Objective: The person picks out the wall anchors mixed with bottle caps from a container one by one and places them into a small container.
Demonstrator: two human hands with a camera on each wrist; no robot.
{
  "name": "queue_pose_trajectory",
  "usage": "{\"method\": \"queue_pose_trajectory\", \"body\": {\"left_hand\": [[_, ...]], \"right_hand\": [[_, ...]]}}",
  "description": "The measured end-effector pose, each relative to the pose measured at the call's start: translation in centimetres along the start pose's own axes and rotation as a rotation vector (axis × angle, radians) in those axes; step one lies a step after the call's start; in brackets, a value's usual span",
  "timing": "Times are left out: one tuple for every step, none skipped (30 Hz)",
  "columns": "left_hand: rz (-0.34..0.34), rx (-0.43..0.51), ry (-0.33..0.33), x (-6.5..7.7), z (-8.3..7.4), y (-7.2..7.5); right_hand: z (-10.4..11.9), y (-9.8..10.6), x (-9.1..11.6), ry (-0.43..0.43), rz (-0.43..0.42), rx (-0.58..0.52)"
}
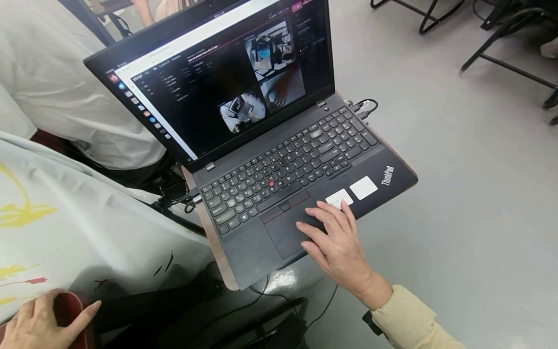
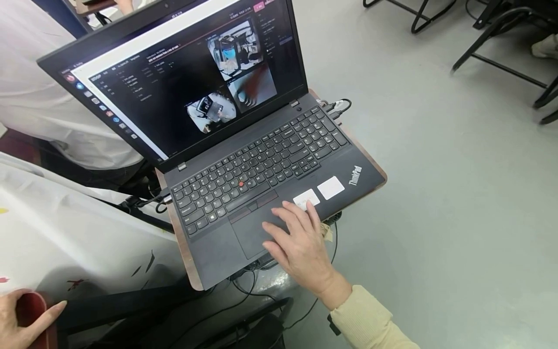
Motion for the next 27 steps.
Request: {"method": "queue_pose_trajectory", "body": {"left_hand": [[0.0, 0.0, -0.002, -0.01, -0.04, 0.02], [-0.003, 0.0, -0.004, -0.03, -0.07, 0.05], [-0.004, 0.001, -0.006, -0.03, -0.09, 0.07], [-0.009, 0.004, -0.007, -0.03, -0.12, 0.1], [-0.011, 0.006, -0.009, -0.03, -0.12, 0.13], [-0.013, 0.007, -0.011, -0.02, -0.13, 0.15], [-0.016, 0.01, -0.012, -0.02, -0.16, 0.16], [-0.019, 0.011, -0.014, -0.02, -0.15, 0.17], [-0.021, 0.014, -0.014, -0.01, -0.15, 0.18], [-0.024, 0.016, -0.015, -0.01, -0.14, 0.19], [-0.033, 0.02, -0.014, 0.0, -0.16, 0.19], [-0.041, 0.025, -0.013, 0.0, -0.18, 0.2], [-0.05, 0.026, -0.013, 0.0, -0.19, 0.19], [-0.053, 0.026, -0.013, 0.0, -0.17, 0.18], [-0.059, 0.028, -0.014, -0.01, -0.19, 0.19], [-0.063, 0.031, -0.014, -0.02, -0.21, 0.2], [-0.062, 0.03, -0.014, -0.02, -0.21, 0.2], [-0.056, 0.025, -0.015, 0.0, -0.19, 0.19], [-0.053, 0.022, -0.015, 0.01, -0.19, 0.2], [-0.051, 0.022, -0.013, 0.02, -0.2, 0.22], [-0.052, 0.021, -0.012, 0.04, -0.22, 0.25], [-0.05, 0.021, -0.01, 0.08, -0.21, 0.25], [-0.048, 0.018, -0.008, 0.13, -0.2, 0.24], [-0.053, 0.021, -0.006, 0.15, -0.23, 0.25], [-0.058, 0.024, -0.005, 0.16, -0.25, 0.26], [-0.058, 0.024, -0.005, 0.17, -0.25, 0.26], [-0.059, 0.024, -0.006, 0.18, -0.25, 0.25]], "right_hand": [[-0.01, 0.01, -0.01, 0.0, -0.004, 0.001], [-0.02, 0.02, -0.04, 0.0, -0.008, 0.003], [-0.03, 0.02, -0.06, 0.0, -0.009, 0.006], [-0.04, 0.01, -0.08, -0.001, -0.01, 0.01], [-0.06, 0.0, -0.09, -0.003, -0.009, 0.014], [-0.07, 0.0, -0.11, -0.004, -0.008, 0.019], [-0.08, -0.01, -0.12, -0.005, -0.005, 0.026], [-0.1, -0.02, -0.14, -0.008, -0.001, 0.033], [-0.11, -0.03, -0.14, -0.011, 0.003, 0.039], [-0.14, -0.04, -0.16, -0.014, 0.006, 0.045], [-0.17, -0.05, -0.17, -0.018, 0.012, 0.052], [-0.21, -0.07, -0.17, -0.023, 0.018, 0.06], [-0.24, -0.09, -0.18, -0.027, 0.022, 0.067], [-0.28, -0.1, -0.19, -0.033, 0.028, 0.074], [-0.31, -0.11, -0.19, -0.038, 0.033, 0.079], [-0.34, -0.13, -0.17, -0.044, 0.041, 0.086], [-0.37, -0.14, -0.15, -0.046, 0.044, 0.09], [-0.37, -0.13, -0.12, -0.048, 0.047, 0.092], [-0.38, -0.12, -0.09, -0.049, 0.05, 0.09], [-0.35, -0.09, -0.06, -0.048, 0.052, 0.085], [-0.32, -0.05, -0.03, -0.044, 0.052, 0.076], [-0.29, -0.01, -0.01, -0.039, 0.051, 0.068], [-0.24, 0.02, 0.0, -0.032, 0.047, 0.058], [-0.2, 0.05, -0.01, -0.029, 0.046, 0.048], [-0.15, 0.07, -0.04, -0.024, 0.043, 0.04], [-0.11, 0.06, -0.07, -0.019, 0.04, 0.037], [-0.09, 0.04, -0.11, -0.016, 0.038, 0.034]]}}
Point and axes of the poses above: each hand's wrist, its own x-axis away from the middle knuckle, its own y-axis out of the back of the hand, z = x × y, the point moved 5 cm from there along -x, towards the middle knuckle, and after that the axes turned 11 degrees about -z, right-handed, at the moved point
